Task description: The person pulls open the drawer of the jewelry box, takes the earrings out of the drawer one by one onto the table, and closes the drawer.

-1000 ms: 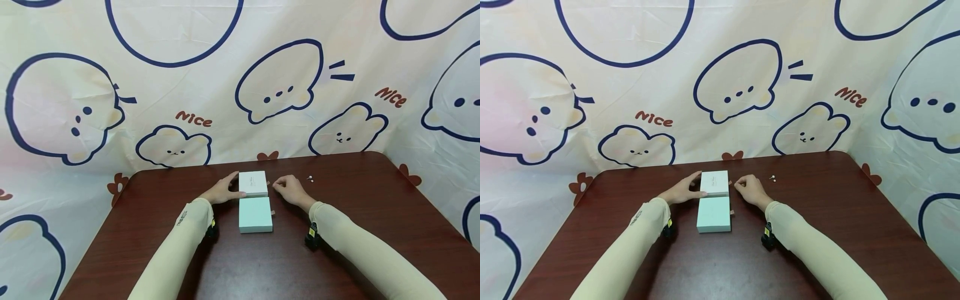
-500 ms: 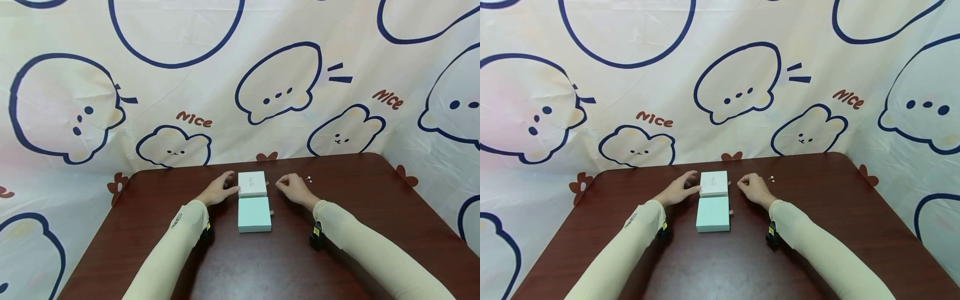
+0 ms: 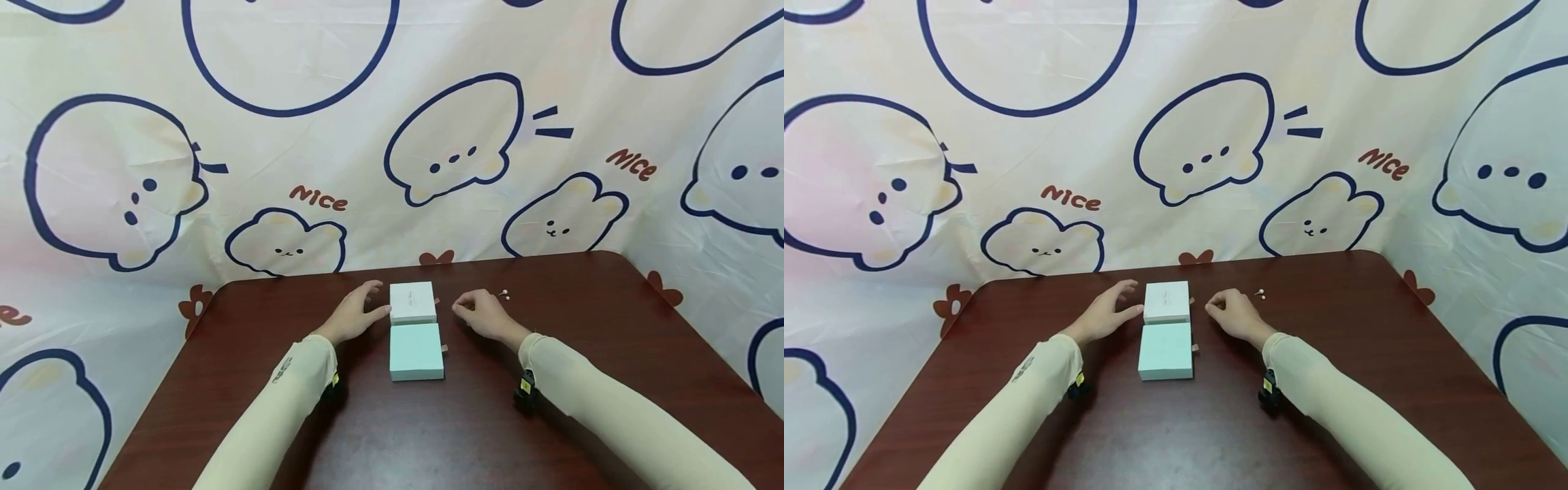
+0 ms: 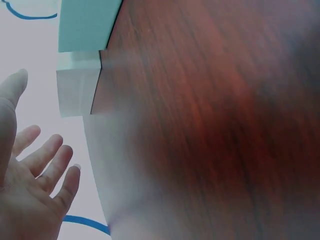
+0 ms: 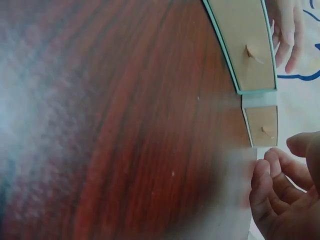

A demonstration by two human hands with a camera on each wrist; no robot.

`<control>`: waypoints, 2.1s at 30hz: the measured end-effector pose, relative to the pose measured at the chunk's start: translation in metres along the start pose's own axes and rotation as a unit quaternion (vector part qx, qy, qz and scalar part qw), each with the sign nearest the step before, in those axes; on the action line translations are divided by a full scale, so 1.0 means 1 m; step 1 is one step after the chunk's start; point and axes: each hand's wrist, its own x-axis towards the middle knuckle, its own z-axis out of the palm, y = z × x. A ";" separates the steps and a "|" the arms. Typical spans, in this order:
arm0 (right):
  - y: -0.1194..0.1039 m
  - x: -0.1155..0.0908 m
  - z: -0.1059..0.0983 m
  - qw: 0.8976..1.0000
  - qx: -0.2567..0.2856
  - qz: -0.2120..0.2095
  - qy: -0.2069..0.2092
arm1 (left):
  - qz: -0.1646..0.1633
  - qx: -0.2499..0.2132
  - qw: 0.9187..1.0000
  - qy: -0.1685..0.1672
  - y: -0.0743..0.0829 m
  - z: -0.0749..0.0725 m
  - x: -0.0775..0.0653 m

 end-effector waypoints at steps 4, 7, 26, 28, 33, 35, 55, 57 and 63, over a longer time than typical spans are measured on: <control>0.000 -0.005 0.001 1.000 0.000 -0.008 -0.003 | -0.001 0.012 1.000 0.017 0.003 0.001 -0.006; 0.000 -0.010 0.001 1.000 0.000 -0.014 -0.004 | 0.005 0.027 0.999 0.026 0.004 0.003 -0.010; -0.001 -0.029 0.007 0.999 0.002 -0.026 -0.025 | 0.119 0.137 0.983 -0.003 0.024 0.021 -0.050; 0.000 -0.031 0.008 0.999 0.001 -0.026 -0.026 | 0.124 0.136 0.983 -0.012 0.025 0.023 -0.054; -0.001 -0.036 0.008 0.999 0.007 -0.027 -0.033 | 0.130 0.130 0.982 -0.036 0.027 0.026 -0.059; -0.002 -0.038 0.008 0.999 0.010 -0.027 -0.037 | 0.128 0.129 0.982 -0.047 0.027 0.027 -0.061; -0.005 -0.048 0.012 0.996 0.023 -0.050 -0.070 | 0.085 0.068 0.989 -0.095 0.027 0.032 -0.066; -0.004 -0.048 0.013 0.996 0.023 -0.053 -0.071 | 0.086 0.065 0.989 -0.100 0.026 0.031 -0.065; -0.002 -0.046 0.015 0.995 0.032 -0.059 -0.078 | 0.075 0.053 0.989 -0.114 0.024 0.029 -0.061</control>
